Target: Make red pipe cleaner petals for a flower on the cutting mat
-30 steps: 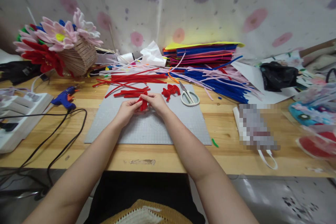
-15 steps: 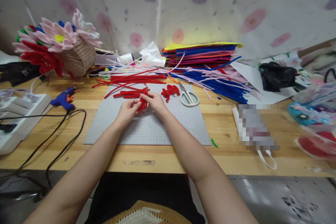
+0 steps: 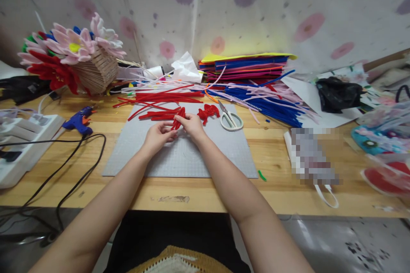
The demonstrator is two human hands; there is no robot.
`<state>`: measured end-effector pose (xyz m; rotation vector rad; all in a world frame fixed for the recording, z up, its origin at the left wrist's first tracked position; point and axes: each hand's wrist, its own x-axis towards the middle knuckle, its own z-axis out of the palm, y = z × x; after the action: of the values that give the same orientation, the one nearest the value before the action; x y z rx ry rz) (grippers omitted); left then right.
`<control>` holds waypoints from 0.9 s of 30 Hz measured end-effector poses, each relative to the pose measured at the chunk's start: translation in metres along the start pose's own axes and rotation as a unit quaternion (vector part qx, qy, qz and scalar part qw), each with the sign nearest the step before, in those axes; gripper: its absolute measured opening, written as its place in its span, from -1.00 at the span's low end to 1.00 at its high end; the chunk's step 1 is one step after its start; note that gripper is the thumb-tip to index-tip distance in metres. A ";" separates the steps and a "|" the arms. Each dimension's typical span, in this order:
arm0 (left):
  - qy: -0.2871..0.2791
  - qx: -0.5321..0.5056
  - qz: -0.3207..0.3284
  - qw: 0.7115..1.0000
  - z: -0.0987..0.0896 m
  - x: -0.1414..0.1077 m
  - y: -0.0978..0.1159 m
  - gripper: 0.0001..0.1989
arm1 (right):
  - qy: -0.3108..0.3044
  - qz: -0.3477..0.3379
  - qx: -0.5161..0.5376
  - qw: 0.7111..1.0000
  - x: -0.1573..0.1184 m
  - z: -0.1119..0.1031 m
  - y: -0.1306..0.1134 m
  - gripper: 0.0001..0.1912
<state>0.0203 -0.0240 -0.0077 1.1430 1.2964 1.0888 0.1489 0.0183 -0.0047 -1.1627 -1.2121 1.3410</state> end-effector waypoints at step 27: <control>-0.013 -0.016 0.037 0.999 0.012 -0.002 -0.003 -0.72 | -0.085 0.046 0.095 0.991 -0.007 0.006 0.003 -0.67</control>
<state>0.0319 -0.0263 -0.0105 1.1863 1.2196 1.1413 0.1437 0.0111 -0.0066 -0.9963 -1.1321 1.6151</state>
